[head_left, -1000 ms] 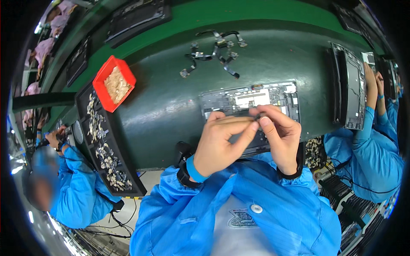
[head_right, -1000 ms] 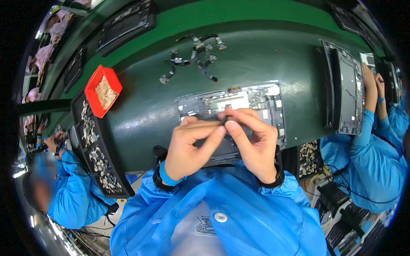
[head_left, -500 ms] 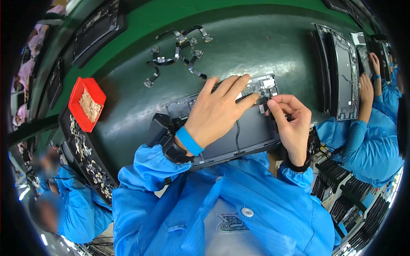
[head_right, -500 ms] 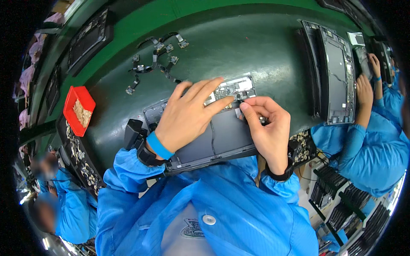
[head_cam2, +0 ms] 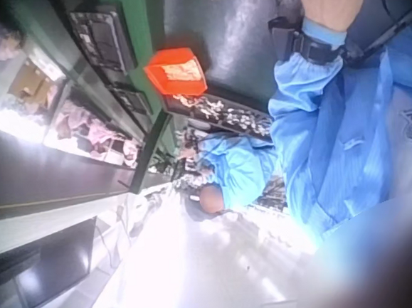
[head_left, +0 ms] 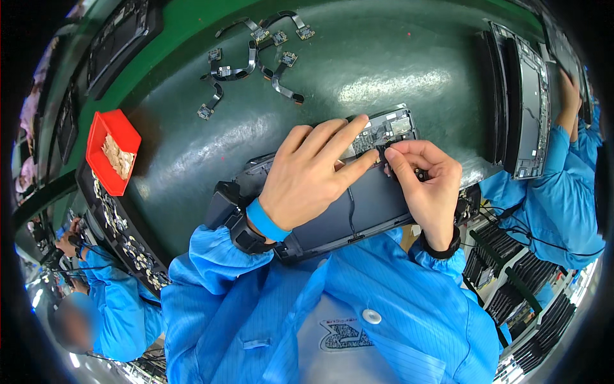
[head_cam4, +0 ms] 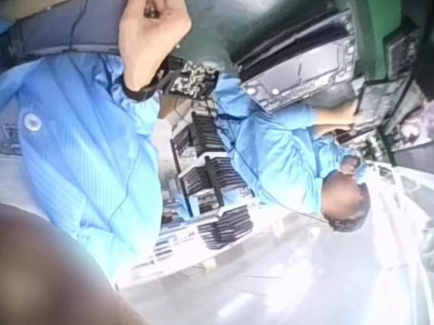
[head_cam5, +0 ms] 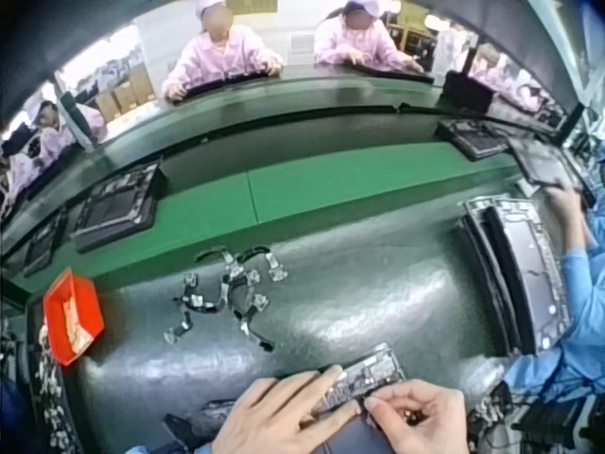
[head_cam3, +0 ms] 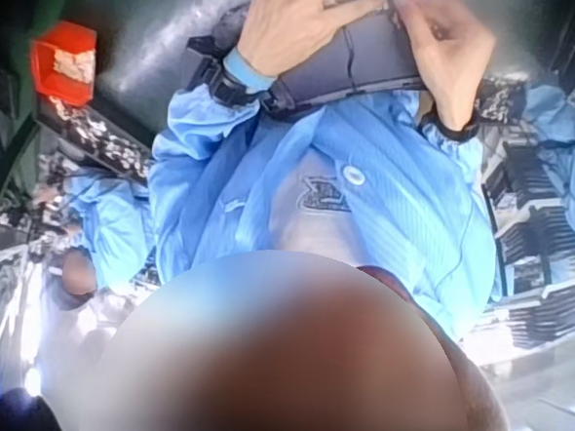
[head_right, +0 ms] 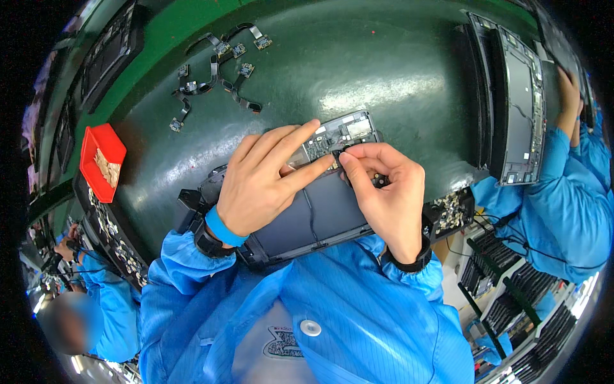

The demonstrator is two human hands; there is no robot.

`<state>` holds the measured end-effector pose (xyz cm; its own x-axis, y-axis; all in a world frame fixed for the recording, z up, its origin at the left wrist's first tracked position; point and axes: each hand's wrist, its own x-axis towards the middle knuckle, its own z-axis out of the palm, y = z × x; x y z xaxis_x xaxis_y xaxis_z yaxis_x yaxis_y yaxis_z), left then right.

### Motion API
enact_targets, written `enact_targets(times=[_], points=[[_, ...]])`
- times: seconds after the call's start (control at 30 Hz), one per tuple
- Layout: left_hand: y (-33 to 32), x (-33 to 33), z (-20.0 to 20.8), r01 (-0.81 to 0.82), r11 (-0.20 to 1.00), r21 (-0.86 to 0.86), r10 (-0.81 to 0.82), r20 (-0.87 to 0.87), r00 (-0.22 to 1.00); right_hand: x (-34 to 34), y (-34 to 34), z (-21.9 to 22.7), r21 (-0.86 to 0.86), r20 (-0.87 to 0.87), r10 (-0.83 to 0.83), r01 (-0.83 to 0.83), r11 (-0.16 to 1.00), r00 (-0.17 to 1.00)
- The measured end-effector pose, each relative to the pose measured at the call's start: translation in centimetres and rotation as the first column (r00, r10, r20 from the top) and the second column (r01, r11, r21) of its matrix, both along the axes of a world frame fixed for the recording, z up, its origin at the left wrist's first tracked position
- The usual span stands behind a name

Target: The person is seen connecting components inside an electronic device, likely a tablet or laptop, using their hands on a factory assembly line.

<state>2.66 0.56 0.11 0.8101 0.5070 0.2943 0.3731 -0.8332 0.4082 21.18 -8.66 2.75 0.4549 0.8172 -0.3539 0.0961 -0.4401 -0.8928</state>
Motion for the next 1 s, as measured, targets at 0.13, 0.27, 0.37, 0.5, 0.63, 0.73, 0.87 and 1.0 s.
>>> enact_targets(times=[0.13,0.27,0.37,0.5,0.63,0.73,0.87,1.0], points=[[-0.48,-0.07,-0.16,-0.020,1.000,-0.013,0.020,0.032,0.999,-0.17,-0.17,0.00,-0.033,0.017,-0.002,0.003,0.999,1.000],[-0.68,-0.07,-0.14,-0.044,0.999,-0.027,0.045,0.038,0.998,-0.34,-0.17,-0.03,-0.062,0.105,0.019,-0.013,0.998,0.994],[-0.75,-0.08,-0.10,-0.043,0.998,-0.044,0.045,0.042,0.998,-0.33,-0.22,-0.19,-0.064,0.126,0.025,-0.017,0.998,0.992],[-0.74,-0.04,0.01,-0.042,0.998,-0.056,0.044,0.043,0.998,-0.22,-0.20,-0.14,-0.075,0.135,0.038,-0.028,0.997,0.990],[-0.75,-0.06,-0.07,-0.042,0.998,-0.048,0.044,0.036,0.998,-0.21,-0.08,0.18,-0.061,0.060,0.025,-0.021,0.998,0.998],[-0.72,0.00,-0.15,-0.042,0.998,-0.042,0.043,0.043,0.998,-0.18,-0.08,0.04,-0.071,0.059,0.019,-0.015,0.997,0.998],[-0.74,-0.05,-0.11,-0.044,0.998,-0.053,0.046,0.048,0.998,-0.19,-0.07,-0.03,-0.079,0.089,0.039,-0.032,0.996,0.995],[-0.73,-0.02,-0.12,-0.042,0.998,-0.046,0.045,0.049,0.998,-0.29,0.03,0.03,-0.087,0.074,0.027,-0.021,0.996,0.997]])
